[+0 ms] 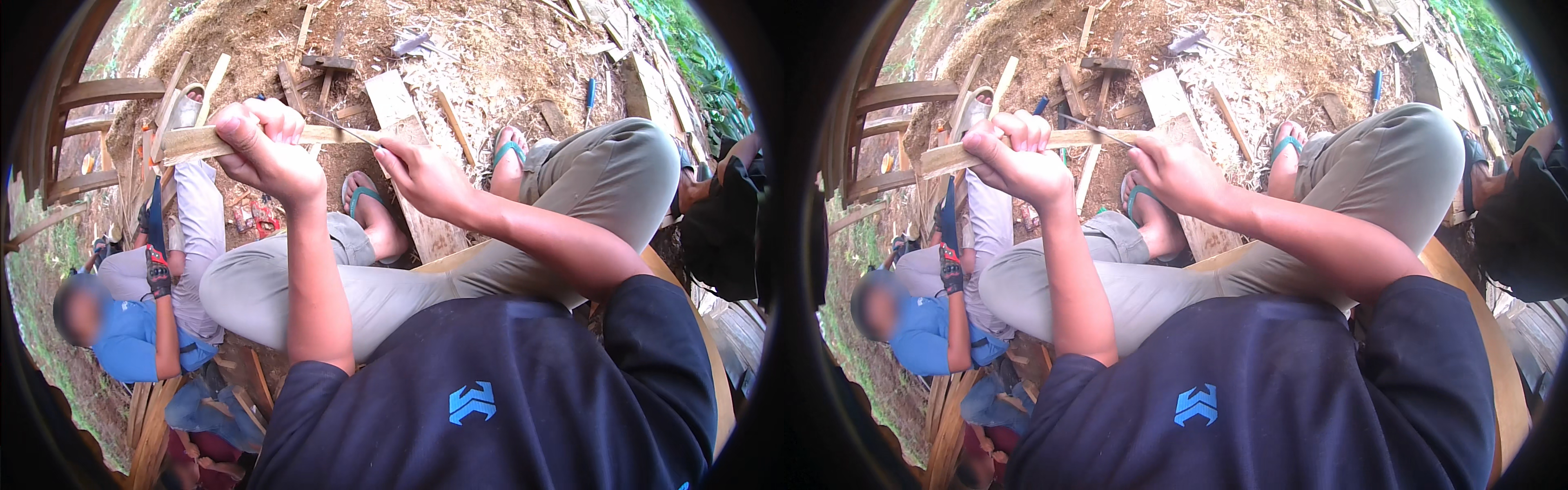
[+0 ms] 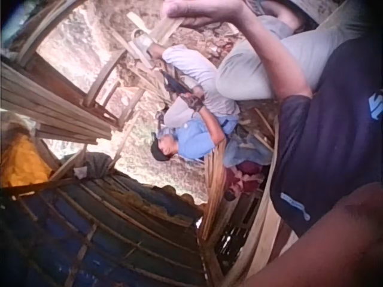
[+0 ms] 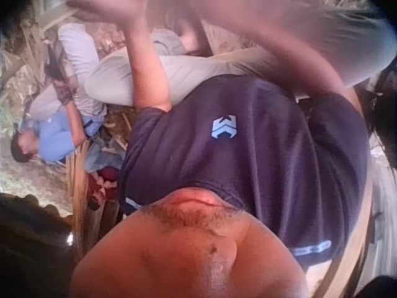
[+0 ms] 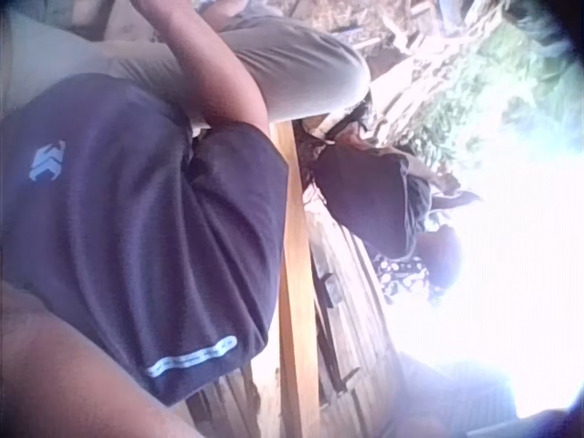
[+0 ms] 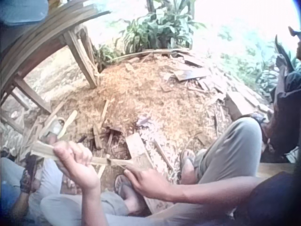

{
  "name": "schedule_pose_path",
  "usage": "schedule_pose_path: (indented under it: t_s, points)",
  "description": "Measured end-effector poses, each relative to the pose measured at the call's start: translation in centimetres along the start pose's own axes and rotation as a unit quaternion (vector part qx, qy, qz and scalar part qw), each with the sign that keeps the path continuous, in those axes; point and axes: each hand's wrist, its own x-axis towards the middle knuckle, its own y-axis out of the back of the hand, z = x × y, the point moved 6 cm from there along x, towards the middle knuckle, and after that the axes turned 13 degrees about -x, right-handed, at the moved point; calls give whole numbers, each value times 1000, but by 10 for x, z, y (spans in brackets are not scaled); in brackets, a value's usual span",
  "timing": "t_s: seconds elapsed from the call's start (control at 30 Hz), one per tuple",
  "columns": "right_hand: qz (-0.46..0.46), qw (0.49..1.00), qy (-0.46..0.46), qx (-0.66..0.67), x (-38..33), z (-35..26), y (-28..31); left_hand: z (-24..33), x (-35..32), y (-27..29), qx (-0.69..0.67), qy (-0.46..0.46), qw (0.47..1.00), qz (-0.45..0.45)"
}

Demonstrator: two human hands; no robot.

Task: The person sits on the ground and uses a knife to shave and shape a thin strip of wood. They repeatedly scrape the surface of the wood to create thin shavings, occasionally pausing to inspect the piece.

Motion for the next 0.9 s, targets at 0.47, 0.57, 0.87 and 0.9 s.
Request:
schedule_pose_path:
  t_s: [0.47,0.57,0.87,0.9]
  points:
    - [-33,995,-54,-77,5,28,-13,0,0,-2,-1,2,1000,7]
    - [26,1000,15,2,2,-3,3,-1,-1,2,-2,4,1000,2]
    - [-91,983,-94,-131,13,82,-39,-1,-3,-7,-5,4,1000,-8]
    - [-74,986,-95,-119,11,79,-40,-2,-3,-7,-4,4,1000,-10]
